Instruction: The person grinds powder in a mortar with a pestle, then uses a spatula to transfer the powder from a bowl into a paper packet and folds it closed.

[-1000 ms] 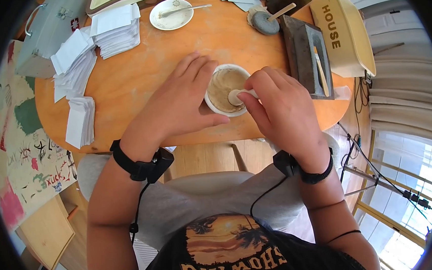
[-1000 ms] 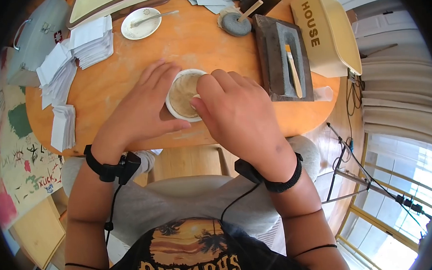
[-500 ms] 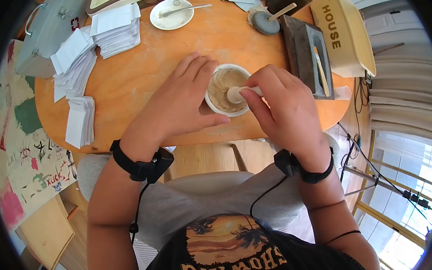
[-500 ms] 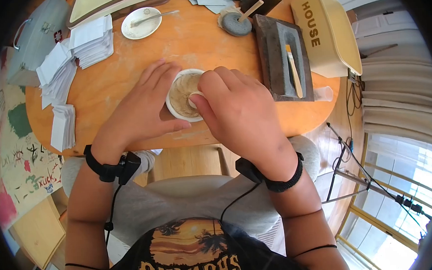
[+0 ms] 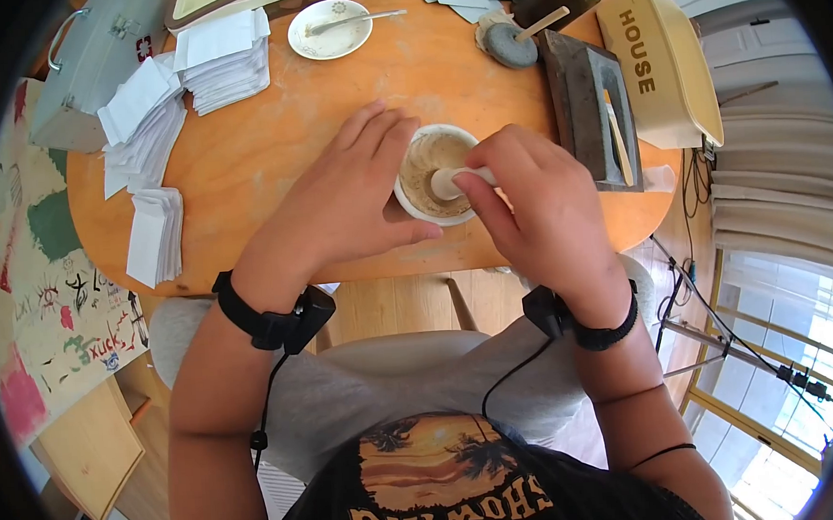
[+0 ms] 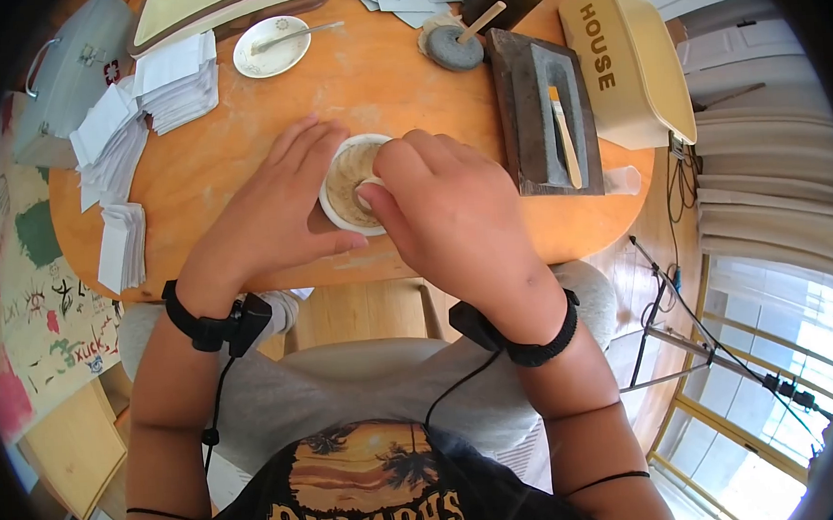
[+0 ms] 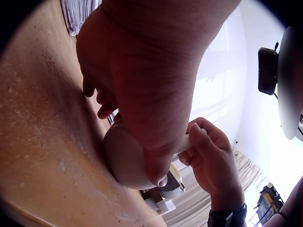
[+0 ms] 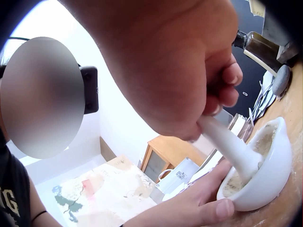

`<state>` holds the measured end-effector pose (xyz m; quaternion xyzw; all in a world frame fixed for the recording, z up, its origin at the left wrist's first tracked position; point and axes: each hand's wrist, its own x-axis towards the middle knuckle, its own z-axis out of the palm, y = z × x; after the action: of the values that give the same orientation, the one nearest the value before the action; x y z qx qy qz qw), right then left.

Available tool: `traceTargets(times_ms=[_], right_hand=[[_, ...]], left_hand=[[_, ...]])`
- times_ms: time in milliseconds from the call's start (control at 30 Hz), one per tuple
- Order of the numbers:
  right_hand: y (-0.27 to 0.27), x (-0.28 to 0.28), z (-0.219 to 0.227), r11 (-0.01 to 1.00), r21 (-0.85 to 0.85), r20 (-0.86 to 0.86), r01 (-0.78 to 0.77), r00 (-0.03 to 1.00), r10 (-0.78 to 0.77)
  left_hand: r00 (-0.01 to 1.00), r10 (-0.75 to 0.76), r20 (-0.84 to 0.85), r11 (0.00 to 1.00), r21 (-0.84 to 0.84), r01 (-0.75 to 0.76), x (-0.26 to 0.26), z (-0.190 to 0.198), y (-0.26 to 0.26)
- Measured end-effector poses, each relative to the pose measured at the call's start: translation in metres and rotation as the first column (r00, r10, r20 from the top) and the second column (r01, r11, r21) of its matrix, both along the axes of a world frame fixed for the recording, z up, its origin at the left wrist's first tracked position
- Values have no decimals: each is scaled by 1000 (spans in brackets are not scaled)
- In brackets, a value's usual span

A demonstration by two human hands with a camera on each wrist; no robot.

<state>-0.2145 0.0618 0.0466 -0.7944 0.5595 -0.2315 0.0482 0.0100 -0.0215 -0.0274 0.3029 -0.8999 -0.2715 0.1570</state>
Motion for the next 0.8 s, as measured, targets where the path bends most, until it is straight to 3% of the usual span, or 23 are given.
traceTargets(times_ms=[433, 533, 800], right_hand=[[1, 2, -7, 998, 52, -12, 24, 1000, -24], [0, 2, -1, 1000, -26, 6, 12, 1000, -11], [-1, 3, -1, 1000, 1, -20, 18, 1000, -18]], left_hand=[[1000, -4, -4, 1000, -2, 4, 0, 0, 1], [1000, 2, 9, 1000, 6, -2, 0, 1, 1], [1000, 3, 4, 1000, 7, -3, 1, 2, 1]])
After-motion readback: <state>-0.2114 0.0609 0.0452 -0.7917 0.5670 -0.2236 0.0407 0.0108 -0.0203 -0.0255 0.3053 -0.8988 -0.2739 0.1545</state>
